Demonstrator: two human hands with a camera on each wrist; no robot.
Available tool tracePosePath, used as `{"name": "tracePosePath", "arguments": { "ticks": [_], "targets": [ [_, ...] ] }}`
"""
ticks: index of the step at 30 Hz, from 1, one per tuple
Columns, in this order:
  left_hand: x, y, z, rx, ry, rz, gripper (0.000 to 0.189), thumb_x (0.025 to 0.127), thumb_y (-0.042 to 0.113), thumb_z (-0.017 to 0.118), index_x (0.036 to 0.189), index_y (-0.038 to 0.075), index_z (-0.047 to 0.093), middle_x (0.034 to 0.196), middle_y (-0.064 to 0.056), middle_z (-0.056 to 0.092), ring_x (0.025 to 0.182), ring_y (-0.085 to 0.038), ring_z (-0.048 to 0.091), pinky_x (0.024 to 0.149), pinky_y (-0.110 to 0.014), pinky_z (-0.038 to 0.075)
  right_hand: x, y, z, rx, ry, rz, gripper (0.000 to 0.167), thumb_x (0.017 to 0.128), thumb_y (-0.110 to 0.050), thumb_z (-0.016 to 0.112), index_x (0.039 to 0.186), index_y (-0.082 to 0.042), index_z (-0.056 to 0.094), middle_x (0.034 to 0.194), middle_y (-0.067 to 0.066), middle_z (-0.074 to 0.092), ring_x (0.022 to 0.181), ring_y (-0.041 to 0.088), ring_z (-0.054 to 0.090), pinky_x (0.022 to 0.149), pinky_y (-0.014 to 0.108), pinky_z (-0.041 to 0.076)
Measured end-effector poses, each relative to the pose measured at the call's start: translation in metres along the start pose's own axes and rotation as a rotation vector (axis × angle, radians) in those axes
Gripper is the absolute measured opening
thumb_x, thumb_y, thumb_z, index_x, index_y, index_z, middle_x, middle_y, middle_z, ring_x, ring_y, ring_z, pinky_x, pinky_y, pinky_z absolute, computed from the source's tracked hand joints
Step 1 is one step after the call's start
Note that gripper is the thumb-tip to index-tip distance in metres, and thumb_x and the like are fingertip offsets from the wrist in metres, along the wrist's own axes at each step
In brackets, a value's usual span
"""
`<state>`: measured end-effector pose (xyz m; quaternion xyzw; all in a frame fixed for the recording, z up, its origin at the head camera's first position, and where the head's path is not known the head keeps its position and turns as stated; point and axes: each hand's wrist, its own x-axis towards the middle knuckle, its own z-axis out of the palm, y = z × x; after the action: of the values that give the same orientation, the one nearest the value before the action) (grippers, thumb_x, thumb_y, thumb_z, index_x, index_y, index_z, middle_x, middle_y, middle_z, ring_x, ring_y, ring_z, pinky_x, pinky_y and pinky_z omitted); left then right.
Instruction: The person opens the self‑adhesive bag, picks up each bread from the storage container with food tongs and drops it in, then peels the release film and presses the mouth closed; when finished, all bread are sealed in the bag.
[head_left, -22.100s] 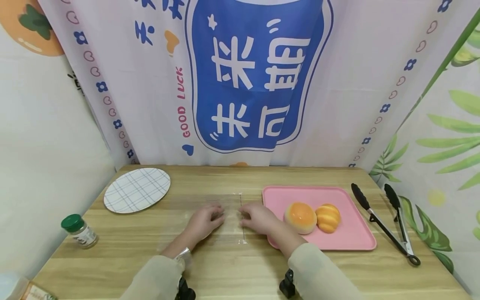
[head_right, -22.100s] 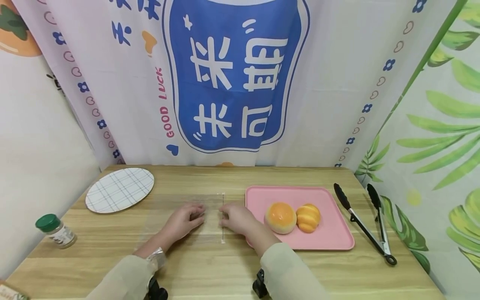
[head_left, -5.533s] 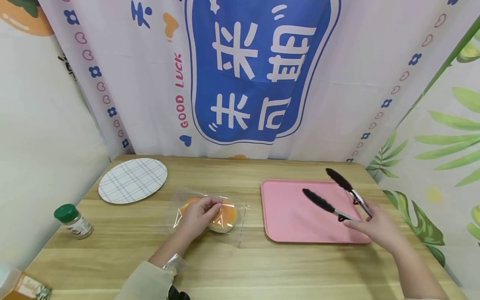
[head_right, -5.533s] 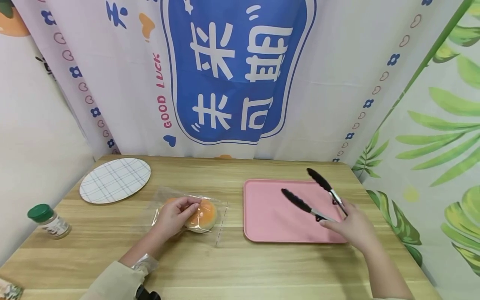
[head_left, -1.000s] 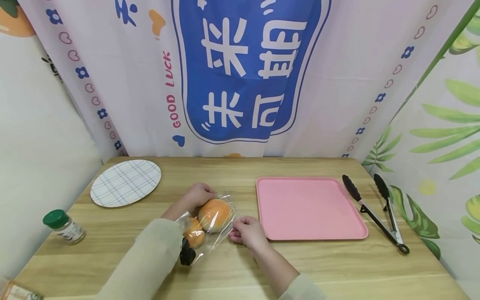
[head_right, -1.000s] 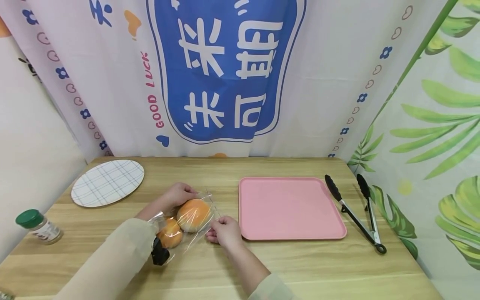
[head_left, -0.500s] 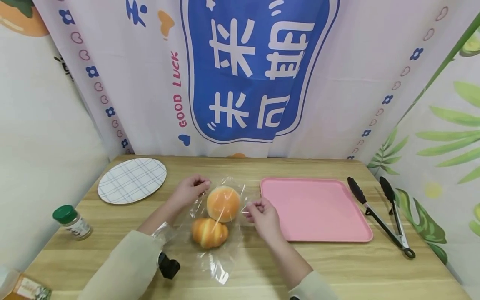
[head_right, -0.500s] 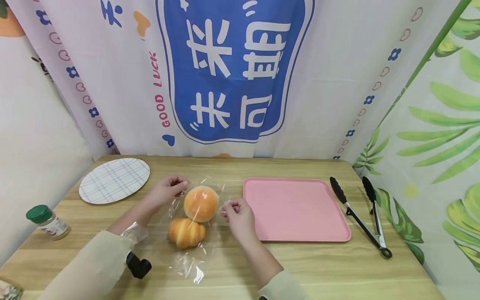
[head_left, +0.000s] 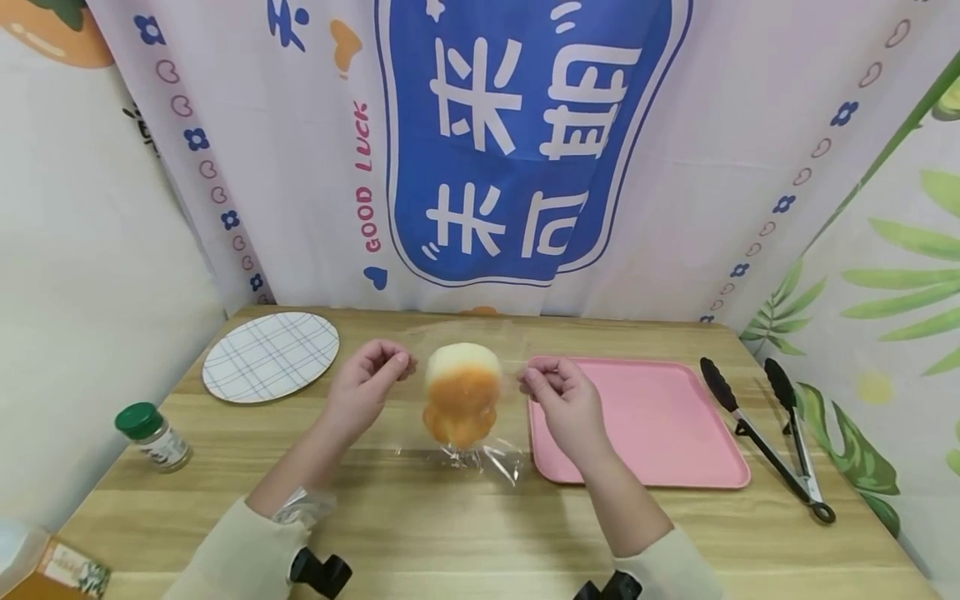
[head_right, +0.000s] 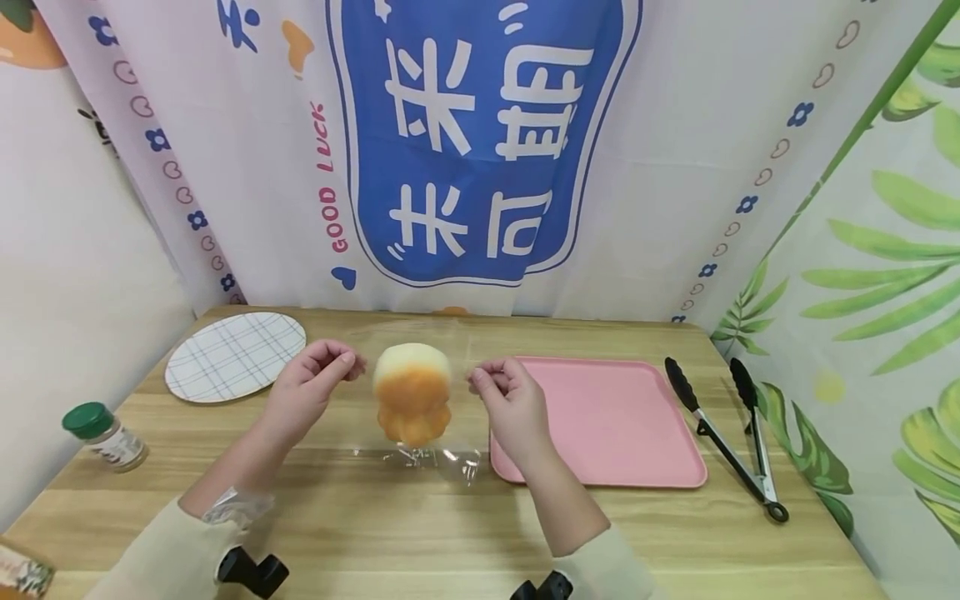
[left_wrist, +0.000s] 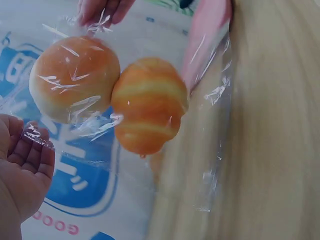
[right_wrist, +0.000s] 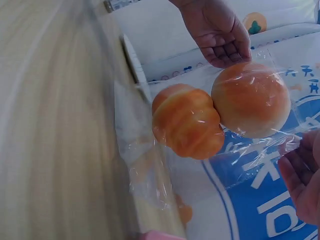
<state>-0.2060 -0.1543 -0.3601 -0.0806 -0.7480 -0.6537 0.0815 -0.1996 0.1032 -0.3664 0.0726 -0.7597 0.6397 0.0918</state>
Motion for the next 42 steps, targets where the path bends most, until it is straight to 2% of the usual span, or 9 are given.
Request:
{"name": "tracePosePath", "arguments": {
  "ticks": [5,9,16,25,28,32,37,39,42],
  "targets": [
    [-0.004,0.017,0.006,0.013,0.012,0.078,0.015,0.099,0.005,0.054,0.099,-0.01,0.058,0.085,0.01,0.063,0.085,-0.006,0.058,0.078,-0.016,0.051,0.005,-0.012,-0.004,-0.022,0.005,-0.056,0.018,0.096,-0.008,0.061,0.108,0.003,0.066,0.101,0.02,0.073,0.084,0.0,0.068,0.082,0.019,0.057],
    [-0.006,0.021,0.007,-0.012,0.054,0.094,0.014,0.097,0.001,0.054,0.1,-0.012,0.059,0.084,0.013,0.064,0.085,-0.005,0.058,0.079,-0.017,0.051,0.009,-0.013,-0.009,0.0,0.049,-0.058,0.016,0.096,-0.006,0.061,0.105,0.005,0.066,0.101,0.02,0.073,0.084,-0.002,0.067,0.081,0.018,0.057],
    [-0.011,0.016,0.006,-0.024,0.049,0.061,0.014,0.098,0.004,0.054,0.1,-0.009,0.058,0.089,0.014,0.066,0.09,-0.005,0.06,0.082,-0.018,0.051,0.011,-0.009,-0.014,0.027,-0.015,-0.016,0.016,0.095,-0.005,0.062,0.102,0.009,0.064,0.102,0.014,0.074,0.088,0.0,0.067,0.088,0.018,0.056],
    [-0.018,-0.007,0.012,-0.238,0.041,-0.024,0.012,0.099,0.002,0.049,0.093,0.009,0.058,0.093,0.015,0.073,0.097,-0.002,0.067,0.096,-0.018,0.051,0.015,0.005,-0.021,0.053,-0.065,0.063,0.016,0.096,-0.003,0.059,0.104,0.01,0.062,0.101,0.007,0.074,0.087,0.003,0.066,0.085,0.02,0.056],
    [-0.019,-0.012,0.015,-0.269,0.054,-0.002,0.014,0.099,0.002,0.049,0.093,0.011,0.057,0.094,0.016,0.073,0.097,-0.001,0.068,0.096,-0.018,0.052,0.014,0.009,-0.022,0.084,-0.064,0.053,0.018,0.097,-0.003,0.058,0.106,0.012,0.061,0.104,0.013,0.074,0.087,0.004,0.067,0.086,0.021,0.057],
    [-0.019,-0.012,0.019,-0.243,0.082,0.045,0.009,0.099,0.003,0.051,0.094,0.007,0.058,0.095,0.014,0.074,0.098,-0.002,0.067,0.094,-0.019,0.053,0.012,0.011,-0.023,0.06,-0.068,0.002,0.02,0.096,-0.005,0.06,0.108,0.011,0.063,0.11,0.021,0.071,0.093,0.001,0.068,0.091,0.019,0.055],
    [-0.017,-0.006,0.023,-0.16,0.06,0.06,0.007,0.097,0.002,0.055,0.096,-0.003,0.06,0.106,-0.006,0.074,0.099,-0.008,0.066,0.089,-0.018,0.053,0.01,0.01,-0.022,0.013,-0.125,-0.047,0.019,0.093,-0.004,0.064,0.106,0.009,0.066,0.114,0.025,0.068,0.1,0.002,0.066,0.094,0.018,0.053],
    [-0.017,-0.004,0.023,-0.148,0.055,0.069,0.009,0.097,0.004,0.056,0.096,-0.004,0.06,0.108,-0.006,0.074,0.099,-0.009,0.066,0.087,-0.018,0.053,0.009,0.009,-0.022,0.014,-0.128,-0.053,0.018,0.093,-0.005,0.064,0.106,0.008,0.066,0.112,0.022,0.069,0.101,0.004,0.066,0.095,0.019,0.053],
    [-0.018,-0.005,0.023,-0.219,0.086,0.051,0.008,0.098,0.004,0.053,0.095,0.002,0.06,0.102,0.005,0.075,0.099,-0.008,0.067,0.089,-0.02,0.053,0.01,0.01,-0.023,0.04,-0.087,-0.021,0.017,0.094,-0.004,0.062,0.105,0.009,0.065,0.102,0.007,0.074,0.098,0.004,0.067,0.094,0.019,0.054]
  ]
}}
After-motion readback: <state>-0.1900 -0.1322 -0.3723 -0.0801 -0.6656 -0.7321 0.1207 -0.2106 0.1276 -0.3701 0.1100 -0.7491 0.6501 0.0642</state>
